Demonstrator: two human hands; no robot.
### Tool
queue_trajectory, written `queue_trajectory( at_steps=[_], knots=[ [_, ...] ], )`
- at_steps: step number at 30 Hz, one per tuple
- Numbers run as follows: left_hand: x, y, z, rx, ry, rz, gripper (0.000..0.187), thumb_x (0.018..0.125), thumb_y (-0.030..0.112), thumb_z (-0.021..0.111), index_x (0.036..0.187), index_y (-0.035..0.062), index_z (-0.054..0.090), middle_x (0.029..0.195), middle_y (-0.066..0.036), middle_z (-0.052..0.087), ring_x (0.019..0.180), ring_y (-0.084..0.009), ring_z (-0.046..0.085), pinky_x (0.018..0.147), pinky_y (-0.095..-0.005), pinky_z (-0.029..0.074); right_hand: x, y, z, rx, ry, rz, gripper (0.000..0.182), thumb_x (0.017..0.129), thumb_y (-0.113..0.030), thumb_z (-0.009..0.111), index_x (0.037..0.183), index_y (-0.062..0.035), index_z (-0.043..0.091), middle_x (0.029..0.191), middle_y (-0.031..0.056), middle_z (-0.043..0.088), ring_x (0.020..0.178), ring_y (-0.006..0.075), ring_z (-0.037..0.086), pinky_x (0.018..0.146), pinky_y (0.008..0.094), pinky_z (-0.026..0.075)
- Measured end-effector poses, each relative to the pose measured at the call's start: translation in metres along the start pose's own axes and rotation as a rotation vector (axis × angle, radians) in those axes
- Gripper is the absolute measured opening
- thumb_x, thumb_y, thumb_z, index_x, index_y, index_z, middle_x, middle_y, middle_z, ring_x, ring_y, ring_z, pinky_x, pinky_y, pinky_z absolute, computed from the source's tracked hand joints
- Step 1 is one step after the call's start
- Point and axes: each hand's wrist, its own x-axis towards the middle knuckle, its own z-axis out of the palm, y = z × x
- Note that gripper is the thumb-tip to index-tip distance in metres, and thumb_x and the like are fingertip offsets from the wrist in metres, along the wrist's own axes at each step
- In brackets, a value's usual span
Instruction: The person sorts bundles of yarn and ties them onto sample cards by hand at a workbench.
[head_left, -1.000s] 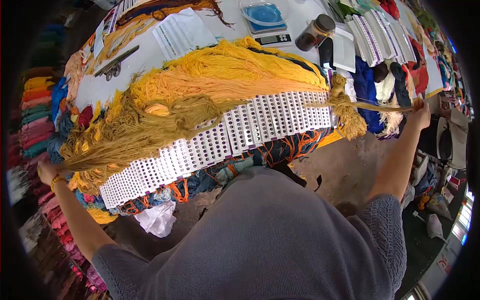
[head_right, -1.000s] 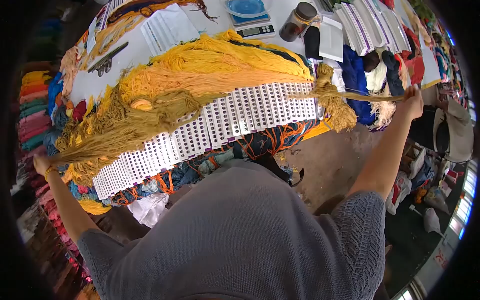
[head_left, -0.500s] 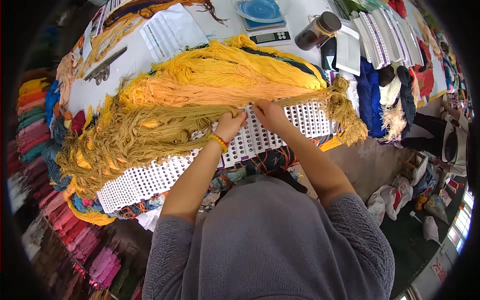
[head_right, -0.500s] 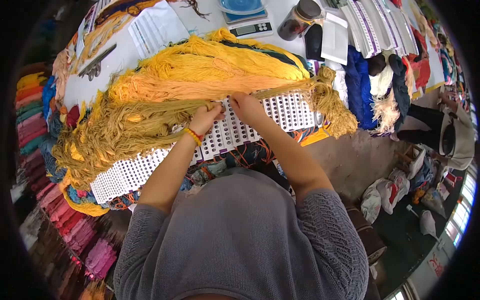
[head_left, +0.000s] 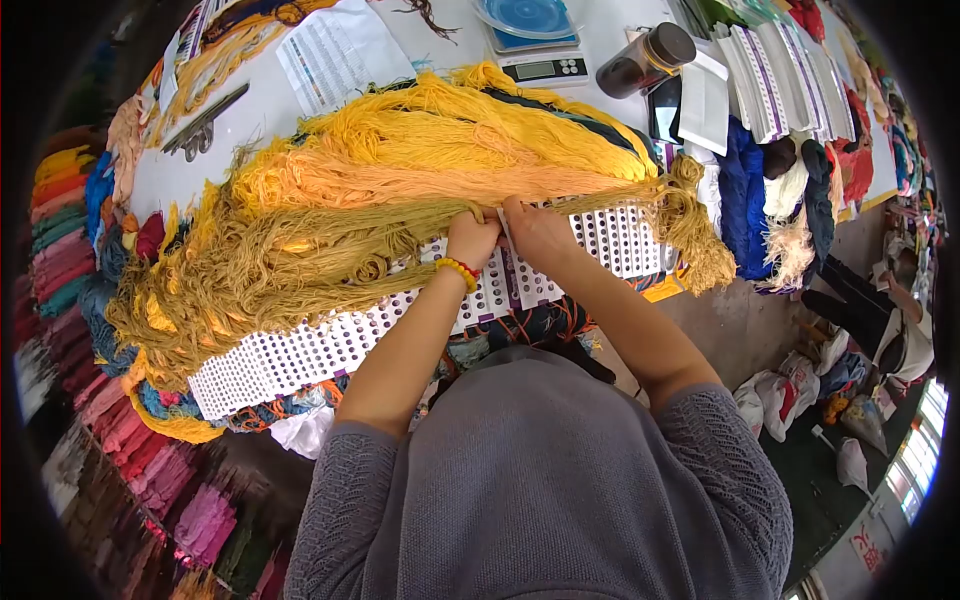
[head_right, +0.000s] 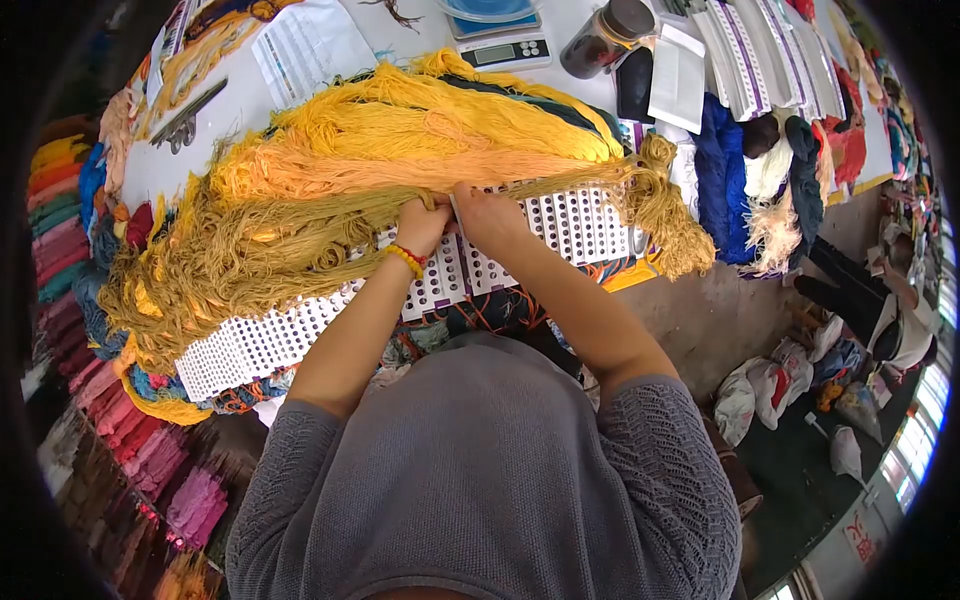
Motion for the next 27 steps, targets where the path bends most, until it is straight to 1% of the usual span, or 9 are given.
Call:
queue_trajectory(
  at_steps=[4,6,11,13,15,19,20,24,27],
  knots=[
    [0.003,-0.010,-0.002,-0.029,-0.056,0.102,0.011,0.074,-0.001,0.050,0.069,-0.0019,0.060,0.060,-0.003,0.056,0.049,-0.0098,0.050,0.046,-0.0215,0.038,0.003,0.000,0.000,-0.019,0.019,-0.021,0.029,0.075,-0.026,0.060,0.081,-0.0030,0.043,0.068,0.0135,0.060,0.063,0.0261,0.062,0.052,0.0350,0.049],
    [0.004,-0.014,-0.003,0.016,-0.046,0.130,0.012,0.074,-0.001,0.048,0.071,-0.0021,0.060,0.058,-0.004,0.056,0.048,-0.0110,0.052,0.046,-0.0228,0.040,0.008,0.000,-0.001,0.092,-0.128,0.141,0.021,0.079,-0.020,0.051,0.084,-0.0010,0.043,0.070,0.0179,0.059,0.065,0.0329,0.059,0.056,0.0408,0.047],
    [0.001,-0.006,0.000,0.076,0.028,0.100,0.013,0.074,0.007,0.051,0.073,-0.0023,0.060,0.056,-0.009,0.057,0.051,-0.0184,0.057,0.051,-0.0280,0.045,0.005,-0.001,-0.004,0.442,-0.027,0.306,0.026,0.080,-0.021,0.050,0.095,-0.0012,0.046,0.072,0.0189,0.059,0.068,0.0336,0.059,0.059,0.0410,0.045],
    [-0.007,0.011,-0.004,0.655,0.153,0.218,0.021,0.072,0.018,0.055,0.072,-0.0023,0.059,0.061,-0.015,0.059,0.059,-0.0272,0.059,0.059,-0.0334,0.047,-0.001,0.000,-0.009,0.497,-0.053,0.354,0.029,0.080,-0.022,0.051,0.099,-0.0016,0.046,0.073,0.0188,0.060,0.069,0.0333,0.059,0.061,0.0403,0.045],
    [-0.008,0.015,-0.029,0.693,0.161,0.270,0.031,0.069,0.027,0.057,0.074,-0.0032,0.058,0.070,-0.021,0.059,0.069,-0.0330,0.059,0.065,-0.0370,0.047,-0.007,0.006,-0.004,0.537,-0.009,0.356,0.031,0.076,-0.025,0.055,0.094,-0.0020,0.046,0.078,0.0203,0.059,0.076,0.0355,0.057,0.065,0.0420,0.045],
    [-0.009,0.018,-0.056,0.601,0.002,0.189,0.030,0.068,0.019,0.059,0.083,-0.0068,0.056,0.077,-0.020,0.060,0.072,-0.0272,0.060,0.066,-0.0330,0.046,-0.009,0.012,0.004,0.564,-0.007,0.365,0.030,0.075,-0.023,0.057,0.094,-0.0021,0.047,0.078,0.0182,0.059,0.075,0.0333,0.058,0.064,0.0397,0.045],
    [-0.010,0.018,-0.055,0.434,-0.046,0.141,0.029,0.068,0.017,0.060,0.084,-0.0067,0.056,0.077,-0.016,0.061,0.071,-0.0223,0.060,0.065,-0.0300,0.045,-0.009,0.011,0.006,0.566,-0.007,0.364,0.030,0.075,-0.023,0.057,0.094,-0.0021,0.047,0.078,0.0182,0.059,0.075,0.0333,0.058,0.064,0.0397,0.045],
    [-0.009,0.019,-0.055,0.398,-0.073,0.144,0.030,0.069,0.020,0.062,0.083,-0.0059,0.057,0.076,-0.013,0.062,0.067,-0.0195,0.059,0.062,-0.0293,0.045,-0.010,0.013,0.008,0.574,0.043,0.353,0.028,0.075,-0.022,0.057,0.093,-0.0034,0.048,0.078,0.0171,0.059,0.072,0.0320,0.058,0.064,0.0388,0.045],
    [-0.014,0.033,-0.045,0.563,0.040,0.144,0.032,0.070,0.026,0.065,0.074,-0.0049,0.058,0.065,-0.013,0.060,0.058,-0.0188,0.057,0.056,-0.0309,0.044,-0.011,0.011,0.009,0.621,0.058,0.354,0.027,0.075,-0.020,0.058,0.093,-0.0034,0.048,0.077,0.0165,0.059,0.072,0.0318,0.058,0.063,0.0384,0.046]
  ],
)
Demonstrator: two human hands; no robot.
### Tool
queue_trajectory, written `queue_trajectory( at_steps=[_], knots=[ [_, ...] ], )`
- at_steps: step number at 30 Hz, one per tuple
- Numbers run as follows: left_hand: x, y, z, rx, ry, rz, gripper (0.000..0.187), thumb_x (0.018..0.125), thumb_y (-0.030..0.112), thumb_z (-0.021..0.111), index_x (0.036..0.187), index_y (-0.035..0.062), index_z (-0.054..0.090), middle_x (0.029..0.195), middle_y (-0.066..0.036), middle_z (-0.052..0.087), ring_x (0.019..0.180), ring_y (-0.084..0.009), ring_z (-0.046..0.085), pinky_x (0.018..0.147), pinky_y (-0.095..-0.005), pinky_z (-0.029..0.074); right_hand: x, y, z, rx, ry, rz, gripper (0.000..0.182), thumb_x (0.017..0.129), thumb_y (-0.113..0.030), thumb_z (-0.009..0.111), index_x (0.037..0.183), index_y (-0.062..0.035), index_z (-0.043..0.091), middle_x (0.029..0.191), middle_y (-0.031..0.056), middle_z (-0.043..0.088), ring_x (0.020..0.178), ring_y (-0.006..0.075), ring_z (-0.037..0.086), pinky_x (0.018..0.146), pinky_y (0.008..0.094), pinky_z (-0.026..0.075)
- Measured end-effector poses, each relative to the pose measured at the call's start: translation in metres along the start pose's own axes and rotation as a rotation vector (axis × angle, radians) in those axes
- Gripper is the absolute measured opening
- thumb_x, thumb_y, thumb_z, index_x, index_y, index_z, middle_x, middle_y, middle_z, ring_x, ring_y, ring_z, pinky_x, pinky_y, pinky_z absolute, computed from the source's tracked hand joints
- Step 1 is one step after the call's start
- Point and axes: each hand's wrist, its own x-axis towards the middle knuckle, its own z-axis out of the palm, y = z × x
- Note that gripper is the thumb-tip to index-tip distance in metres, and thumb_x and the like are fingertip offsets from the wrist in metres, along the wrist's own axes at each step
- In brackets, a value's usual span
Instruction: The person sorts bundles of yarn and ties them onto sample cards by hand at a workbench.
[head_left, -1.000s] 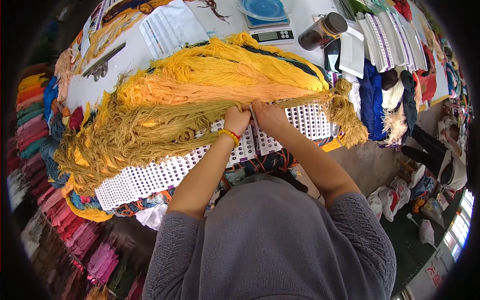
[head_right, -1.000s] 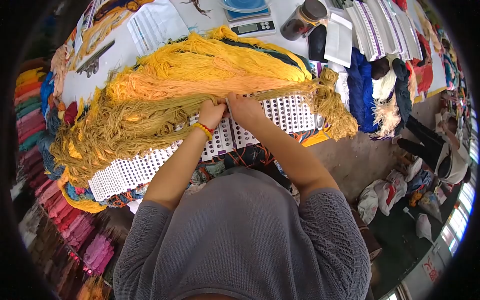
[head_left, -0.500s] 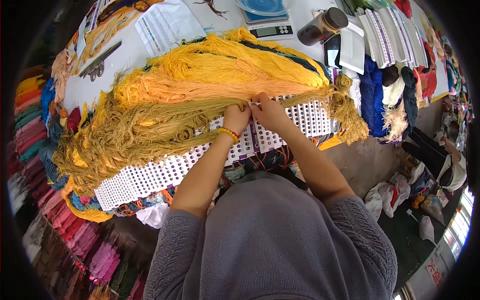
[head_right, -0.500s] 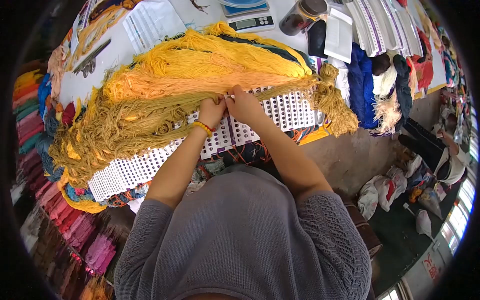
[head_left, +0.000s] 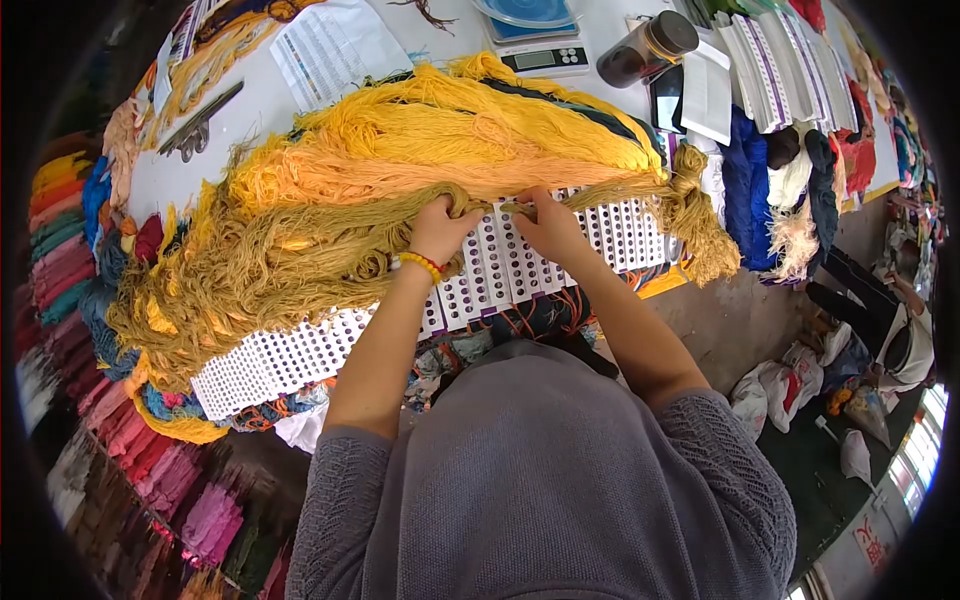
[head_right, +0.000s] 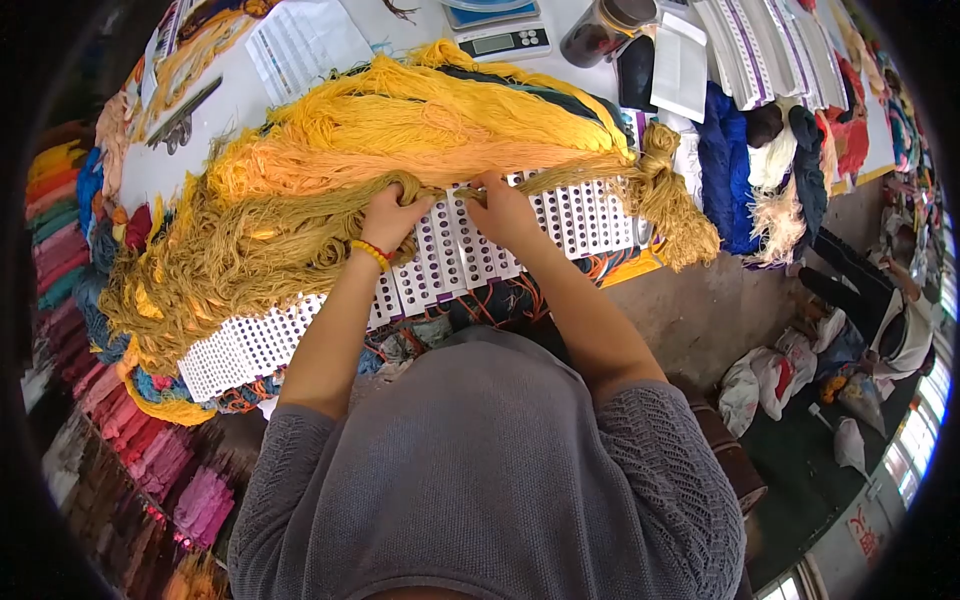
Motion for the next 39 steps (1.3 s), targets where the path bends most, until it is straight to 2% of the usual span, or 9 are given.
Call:
queue_trajectory(
  at_steps=[5,8,13,21,26,34,36,37,39],
  knots=[
    [-0.007,-0.011,0.015,0.005,0.024,0.060,0.030,0.073,0.026,0.064,0.074,-0.0025,0.057,0.057,-0.008,0.054,0.049,-0.0149,0.050,0.045,-0.0288,0.039,-0.002,0.009,0.006,0.007,0.078,-0.055,0.027,0.075,-0.018,0.059,0.094,-0.0027,0.048,0.077,0.0157,0.059,0.072,0.0312,0.058,0.062,0.0374,0.046],
    [-0.027,0.002,0.003,-1.209,-0.462,-0.197,0.018,0.084,0.021,0.055,0.090,0.0036,0.052,0.071,-0.005,0.057,0.047,-0.0069,0.042,0.038,-0.0165,0.026,-0.003,0.014,0.010,0.005,0.158,-0.130,0.024,0.075,-0.016,0.059,0.092,-0.0028,0.049,0.079,0.0146,0.058,0.071,0.0315,0.058,0.061,0.0372,0.046],
    [-0.022,0.016,0.014,-1.027,-0.396,-0.332,0.025,0.084,0.026,0.055,0.100,0.0068,0.055,0.079,-0.004,0.059,0.050,-0.0069,0.047,0.037,-0.0167,0.027,-0.015,0.002,0.008,-0.051,0.249,-0.476,0.015,0.077,-0.015,0.058,0.086,-0.0060,0.051,0.078,0.0125,0.055,0.066,0.0290,0.057,0.056,0.0375,0.046],
    [-0.030,-0.011,0.026,-0.856,-0.030,-0.382,0.023,0.086,0.025,0.050,0.094,0.0039,0.056,0.077,0.001,0.056,0.055,-0.0049,0.044,0.039,-0.0171,0.025,-0.002,-0.017,0.010,-0.429,0.204,-0.334,0.039,0.065,-0.037,0.063,0.093,-0.0108,0.053,0.088,0.0111,0.049,0.073,0.0290,0.058,0.058,0.0374,0.048],
    [-0.028,-0.044,0.009,-1.366,0.024,-0.413,0.018,0.087,0.019,0.043,0.073,0.0081,0.048,0.067,-0.003,0.051,0.041,-0.0065,0.031,0.036,-0.0179,0.023,0.000,-0.011,0.015,-0.419,0.182,-0.300,0.040,0.065,-0.037,0.062,0.097,-0.0150,0.055,0.088,0.0108,0.049,0.077,0.0284,0.056,0.062,0.0388,0.048],
    [-0.045,-0.070,-0.114,-1.295,0.170,-0.342,0.015,0.071,0.006,0.047,0.059,0.0100,0.039,0.050,0.000,0.037,0.035,-0.0069,0.025,0.031,-0.0195,0.021,0.000,-0.011,0.018,-0.465,0.231,-0.287,0.036,0.064,-0.035,0.062,0.095,-0.0157,0.058,0.089,0.0088,0.050,0.080,0.0265,0.057,0.064,0.0389,0.048],
    [-0.050,-0.074,-0.167,-1.168,0.439,-0.271,0.016,0.069,0.000,0.049,0.058,0.0096,0.043,0.050,0.001,0.037,0.035,-0.0074,0.025,0.031,-0.0202,0.022,0.001,-0.011,0.018,-0.460,0.230,-0.276,0.036,0.065,-0.035,0.062,0.095,-0.0157,0.058,0.089,0.0087,0.050,0.081,0.0264,0.057,0.064,0.0387,0.048],
    [-0.060,-0.097,-0.209,-1.129,0.375,0.082,0.013,0.074,0.004,0.050,0.063,0.0103,0.047,0.053,0.002,0.039,0.039,-0.0079,0.029,0.035,-0.0205,0.026,0.000,-0.012,0.019,-0.453,0.223,-0.260,0.035,0.065,-0.035,0.061,0.094,-0.0157,0.058,0.089,0.0087,0.050,0.081,0.0264,0.057,0.065,0.0384,0.048],
    [-0.070,-0.081,-0.296,-0.985,0.739,0.018,0.009,0.075,0.011,0.051,0.067,0.0082,0.049,0.055,0.002,0.038,0.046,-0.0089,0.035,0.039,-0.0194,0.028,-0.001,-0.016,0.017,-0.455,0.190,-0.232,0.035,0.066,-0.036,0.061,0.094,-0.0155,0.058,0.090,0.0089,0.050,0.081,0.0271,0.057,0.066,0.0385,0.048]
  ],
)
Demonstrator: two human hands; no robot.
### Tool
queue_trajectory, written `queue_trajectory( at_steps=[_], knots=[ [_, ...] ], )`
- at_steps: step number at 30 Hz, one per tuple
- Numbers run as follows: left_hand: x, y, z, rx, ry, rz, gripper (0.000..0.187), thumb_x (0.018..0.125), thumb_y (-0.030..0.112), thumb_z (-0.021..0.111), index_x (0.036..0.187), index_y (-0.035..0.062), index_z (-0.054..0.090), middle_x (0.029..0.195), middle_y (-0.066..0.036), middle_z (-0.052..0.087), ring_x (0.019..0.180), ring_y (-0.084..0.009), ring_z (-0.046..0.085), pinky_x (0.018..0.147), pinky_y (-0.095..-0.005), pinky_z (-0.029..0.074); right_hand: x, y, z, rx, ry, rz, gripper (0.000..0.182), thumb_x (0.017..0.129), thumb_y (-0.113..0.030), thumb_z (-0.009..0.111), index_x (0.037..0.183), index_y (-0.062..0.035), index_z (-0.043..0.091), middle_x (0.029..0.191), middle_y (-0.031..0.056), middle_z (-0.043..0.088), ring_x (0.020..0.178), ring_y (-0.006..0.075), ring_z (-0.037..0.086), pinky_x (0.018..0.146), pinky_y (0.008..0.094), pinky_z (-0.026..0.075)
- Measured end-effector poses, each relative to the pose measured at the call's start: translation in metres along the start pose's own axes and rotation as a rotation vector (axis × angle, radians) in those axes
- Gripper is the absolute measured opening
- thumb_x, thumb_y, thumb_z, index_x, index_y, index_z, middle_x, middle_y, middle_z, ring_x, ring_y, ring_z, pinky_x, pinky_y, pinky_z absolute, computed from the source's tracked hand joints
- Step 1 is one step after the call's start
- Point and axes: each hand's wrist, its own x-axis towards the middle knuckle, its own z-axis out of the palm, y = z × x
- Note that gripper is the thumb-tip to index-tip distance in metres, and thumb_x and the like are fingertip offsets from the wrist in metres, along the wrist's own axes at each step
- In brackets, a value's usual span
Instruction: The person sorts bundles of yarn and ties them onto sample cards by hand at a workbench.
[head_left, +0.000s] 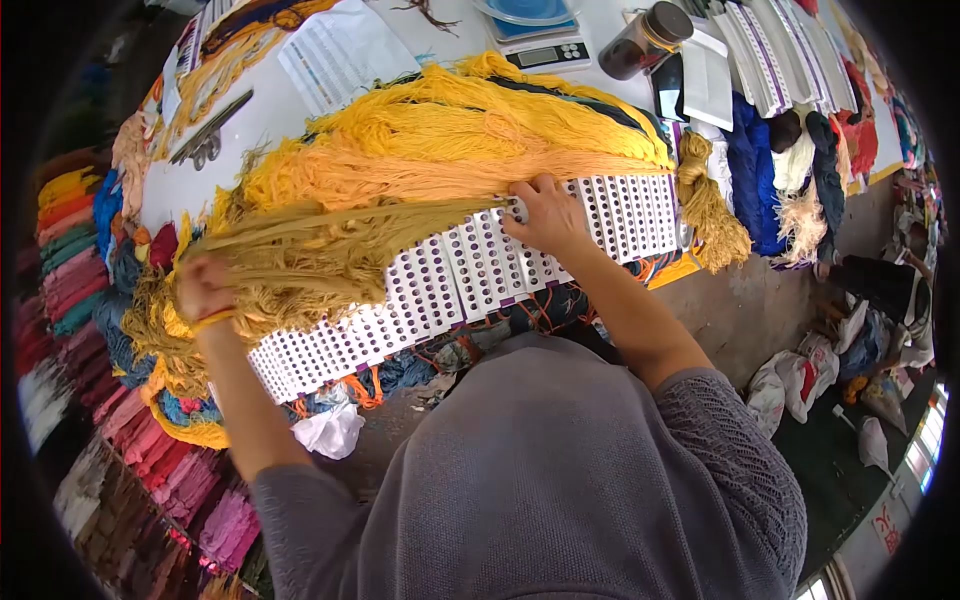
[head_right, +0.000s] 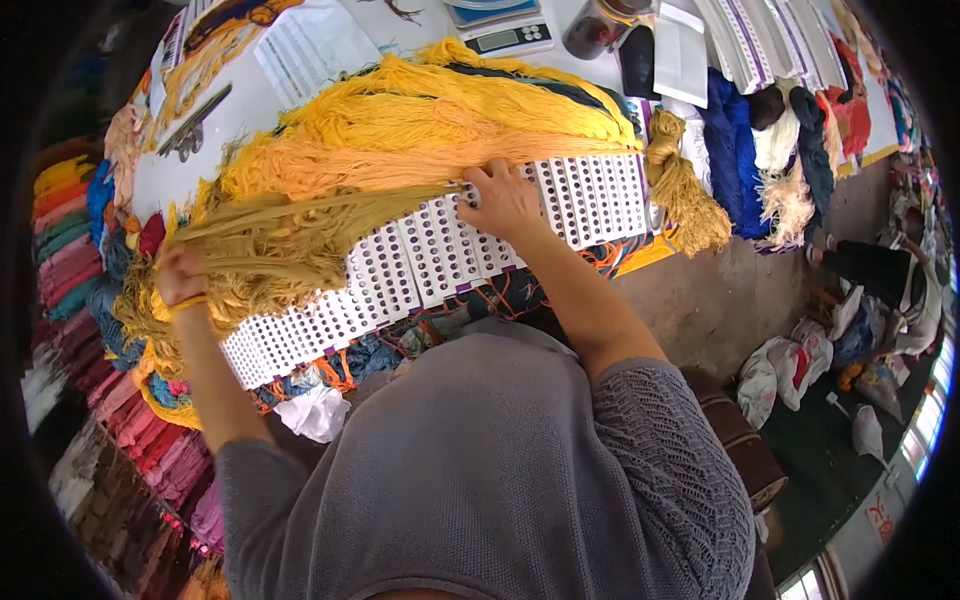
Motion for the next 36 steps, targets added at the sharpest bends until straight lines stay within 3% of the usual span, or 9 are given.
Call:
queue_trajectory(
  at_steps=[2,3,7,11,16,23,26,31,36],
  knots=[
    [0.100,0.090,-0.149,-0.044,-0.403,-0.154,0.008,0.074,0.011,0.053,0.081,0.0070,0.053,0.070,0.000,0.050,0.051,-0.0066,0.041,0.042,-0.0174,0.032,-0.001,0.000,0.001,-0.007,-0.001,-0.012,0.035,0.068,-0.036,0.060,0.095,-0.0154,0.057,0.090,0.0095,0.050,0.081,0.0282,0.057,0.066,0.0393,0.047],
    [0.085,0.136,-0.155,0.113,-0.079,0.003,0.013,0.076,0.012,0.051,0.088,0.0072,0.053,0.088,-0.004,0.058,0.051,-0.0065,0.041,0.039,-0.0181,0.030,0.000,0.000,0.001,-0.009,0.006,-0.017,0.035,0.068,-0.037,0.060,0.096,-0.0150,0.056,0.090,0.0098,0.050,0.081,0.0284,0.057,0.066,0.0394,0.047],
    [0.097,0.265,-0.278,0.058,0.121,0.255,0.012,0.082,0.018,0.045,0.074,0.0099,0.049,0.100,-0.013,0.059,0.052,-0.0086,0.045,0.034,-0.0173,0.027,-0.004,-0.013,0.006,0.029,0.071,-0.123,0.028,0.071,-0.023,0.060,0.097,-0.0123,0.055,0.092,0.0099,0.051,0.087,0.0270,0.052,0.071,0.0398,0.043],
    [0.034,0.331,-0.263,0.193,0.351,0.424,0.018,0.086,0.015,0.040,0.081,0.0080,0.056,0.098,-0.006,0.061,0.056,-0.0062,0.049,0.039,-0.0160,0.030,-0.007,-0.082,0.017,-0.016,-0.108,-0.561,0.023,0.074,-0.026,0.057,0.093,-0.0125,0.057,0.099,0.0075,0.052,0.094,0.0245,0.049,0.081,0.0431,0.036],
    [-0.009,0.418,-0.330,0.416,0.526,0.604,0.034,0.090,0.020,0.028,0.106,0.0067,0.055,0.108,-0.005,0.058,0.096,-0.0156,0.056,0.058,-0.0231,0.041,0.002,-0.156,0.051,-0.129,-0.339,-0.826,0.029,0.078,-0.022,0.052,0.105,-0.0150,0.056,0.110,0.0068,0.049,0.106,0.0247,0.042,0.086,0.0441,0.032],
    [-0.063,0.423,-0.319,0.399,0.560,0.559,0.039,0.092,0.026,0.025,0.115,0.0088,0.051,0.112,-0.004,0.056,0.106,-0.0173,0.049,0.086,-0.0381,0.039,0.092,-0.267,-0.004,-0.151,0.225,-0.893,0.036,0.077,-0.020,0.051,0.113,-0.0166,0.049,0.113,0.0056,0.049,0.106,0.0231,0.045,0.086,0.0438,0.034],
    [-0.046,0.396,-0.323,0.311,0.155,0.602,0.031,0.088,0.018,0.039,0.114,0.0047,0.052,0.103,-0.005,0.059,0.087,-0.0120,0.053,0.074,-0.0276,0.042,0.081,-0.271,-0.019,-0.136,0.066,-0.851,0.026,0.078,-0.019,0.048,0.102,-0.0142,0.055,0.100,0.0067,0.055,0.096,0.0242,0.051,0.079,0.0416,0.038],
    [-0.143,0.269,-0.124,-0.010,-0.478,0.288,0.040,0.091,0.023,0.037,0.117,-0.0081,0.041,0.109,-0.014,0.054,0.064,-0.0091,0.041,0.040,-0.0155,0.032,0.025,-0.226,0.033,-0.324,-0.655,-0.808,0.026,0.081,-0.029,0.046,0.096,-0.0104,0.056,0.096,0.0095,0.057,0.092,0.0268,0.054,0.075,0.0422,0.044],
    [-0.209,0.221,-0.045,-0.122,-0.972,0.217,0.046,0.093,0.023,0.026,0.128,-0.0079,0.023,0.116,-0.017,0.048,0.072,-0.0104,0.043,0.046,-0.0162,0.039,0.006,-0.182,0.020,0.013,-0.324,-0.696,0.025,0.079,-0.026,0.047,0.095,-0.0104,0.058,0.089,0.0092,0.060,0.084,0.0284,0.056,0.070,0.0402,0.046]
  ],
)
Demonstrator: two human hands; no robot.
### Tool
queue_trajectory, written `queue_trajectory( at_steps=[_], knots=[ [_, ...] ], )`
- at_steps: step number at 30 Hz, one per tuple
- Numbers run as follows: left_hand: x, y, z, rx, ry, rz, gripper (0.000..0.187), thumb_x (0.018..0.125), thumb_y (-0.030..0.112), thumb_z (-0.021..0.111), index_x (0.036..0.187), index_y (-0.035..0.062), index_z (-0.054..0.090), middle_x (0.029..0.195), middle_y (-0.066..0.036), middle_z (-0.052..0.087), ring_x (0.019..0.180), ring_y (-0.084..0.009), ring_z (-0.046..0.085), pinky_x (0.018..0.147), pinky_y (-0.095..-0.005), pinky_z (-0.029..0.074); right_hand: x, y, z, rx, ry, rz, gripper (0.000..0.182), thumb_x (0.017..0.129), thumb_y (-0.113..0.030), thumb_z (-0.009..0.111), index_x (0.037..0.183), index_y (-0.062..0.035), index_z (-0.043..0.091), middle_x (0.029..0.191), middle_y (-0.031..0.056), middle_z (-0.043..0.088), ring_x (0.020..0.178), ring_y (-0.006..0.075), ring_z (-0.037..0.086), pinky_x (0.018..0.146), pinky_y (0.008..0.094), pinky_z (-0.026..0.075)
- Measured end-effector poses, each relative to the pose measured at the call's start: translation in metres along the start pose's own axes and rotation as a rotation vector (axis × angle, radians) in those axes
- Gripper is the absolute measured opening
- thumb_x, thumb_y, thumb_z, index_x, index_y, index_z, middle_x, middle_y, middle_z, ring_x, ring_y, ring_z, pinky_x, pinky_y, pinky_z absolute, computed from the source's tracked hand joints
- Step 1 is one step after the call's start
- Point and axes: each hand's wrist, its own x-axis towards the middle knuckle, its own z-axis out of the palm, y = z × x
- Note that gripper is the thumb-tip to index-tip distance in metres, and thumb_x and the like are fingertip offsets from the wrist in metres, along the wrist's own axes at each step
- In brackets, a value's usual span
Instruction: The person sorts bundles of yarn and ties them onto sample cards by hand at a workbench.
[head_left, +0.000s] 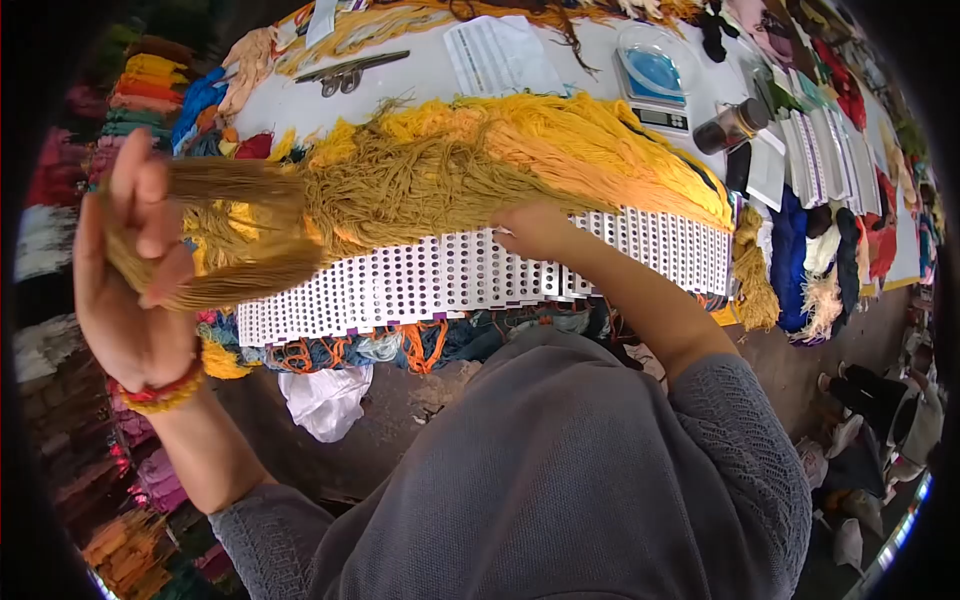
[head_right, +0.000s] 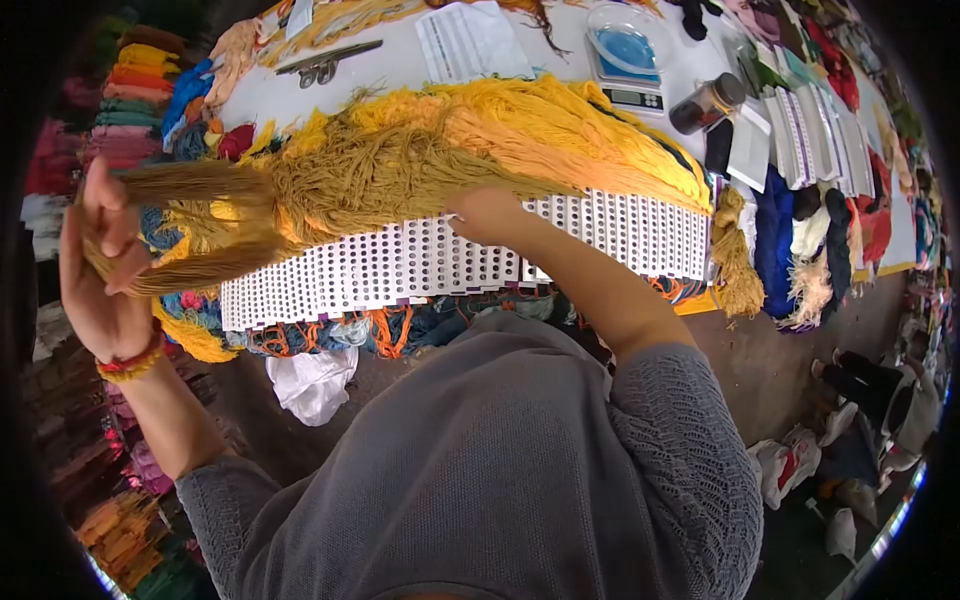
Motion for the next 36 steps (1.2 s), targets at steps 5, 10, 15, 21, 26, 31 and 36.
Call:
queue_trajectory(
  at_steps=[5,10,15,21,26,31,36],
  knots=[
    [0.019,-0.105,0.064,0.153,0.137,-0.157,0.041,0.089,0.032,0.041,0.116,0.0006,0.046,0.115,-0.013,0.052,0.099,-0.0194,0.052,0.079,-0.0284,0.043,-0.038,-0.029,-0.080,0.411,0.275,0.208,0.020,0.080,-0.027,0.052,0.088,-0.0103,0.060,0.076,0.0088,0.061,0.070,0.0249,0.059,0.062,0.0351,0.046],
    [0.033,-0.193,0.095,-0.190,0.096,-0.428,0.047,0.089,0.037,0.040,0.119,0.0015,0.045,0.116,-0.009,0.050,0.105,-0.0185,0.048,0.081,-0.0330,0.042,-0.084,-0.075,-0.123,0.968,0.527,0.205,0.015,0.081,-0.013,0.057,0.091,-0.0019,0.058,0.069,-0.0027,0.053,0.059,0.0024,0.045,0.054,0.0182,0.038],
    [0.036,-0.231,0.150,-0.071,-0.007,-0.491,0.049,0.091,0.034,0.036,0.124,-0.0023,0.038,0.116,-0.011,0.048,0.106,-0.0192,0.046,0.091,-0.0345,0.035,-0.124,-0.069,-0.120,0.980,0.620,0.174,0.010,0.078,-0.011,0.057,0.081,-0.0016,0.057,0.061,0.0012,0.053,0.050,0.0042,0.046,0.045,0.0210,0.037],
    [0.043,-0.246,0.211,-0.184,0.109,-0.446,0.035,0.090,0.022,0.042,0.109,-0.0063,0.049,0.100,-0.010,0.055,0.090,-0.0165,0.053,0.074,-0.0308,0.045,-0.187,-0.051,-0.139,1.485,0.641,0.418,0.008,0.082,-0.009,0.050,0.082,-0.0017,0.054,0.071,0.0011,0.059,0.050,0.0053,0.050,0.045,0.0175,0.038],
    [0.040,-0.259,0.241,-0.192,0.105,-0.496,0.037,0.090,0.026,0.040,0.108,-0.0048,0.051,0.101,-0.010,0.055,0.091,-0.0155,0.053,0.074,-0.0300,0.045,-0.224,-0.035,-0.142,1.594,0.546,0.311,0.008,0.084,-0.011,0.049,0.087,-0.0041,0.051,0.070,0.0039,0.057,0.051,0.0067,0.050,0.047,0.0176,0.039],
    [0.035,-0.271,0.272,-0.250,0.108,-0.531,0.039,0.090,0.027,0.039,0.114,-0.0037,0.047,0.107,-0.010,0.053,0.094,-0.0155,0.052,0.078,-0.0295,0.043,-0.248,-0.035,-0.152,1.389,0.540,0.364,0.014,0.080,-0.006,0.053,0.093,-0.0011,0.053,0.075,0.0000,0.056,0.057,0.0034,0.050,0.049,0.0163,0.039],
    [0.031,-0.287,0.289,-0.268,0.134,-0.539,0.038,0.090,0.026,0.042,0.112,-0.0037,0.048,0.106,-0.010,0.053,0.094,-0.0156,0.052,0.077,-0.0298,0.044,-0.263,-0.017,-0.136,1.247,0.475,0.327,0.012,0.080,-0.008,0.055,0.088,0.0003,0.056,0.069,-0.0017,0.056,0.060,0.0030,0.050,0.053,0.0169,0.040]
  ],
)
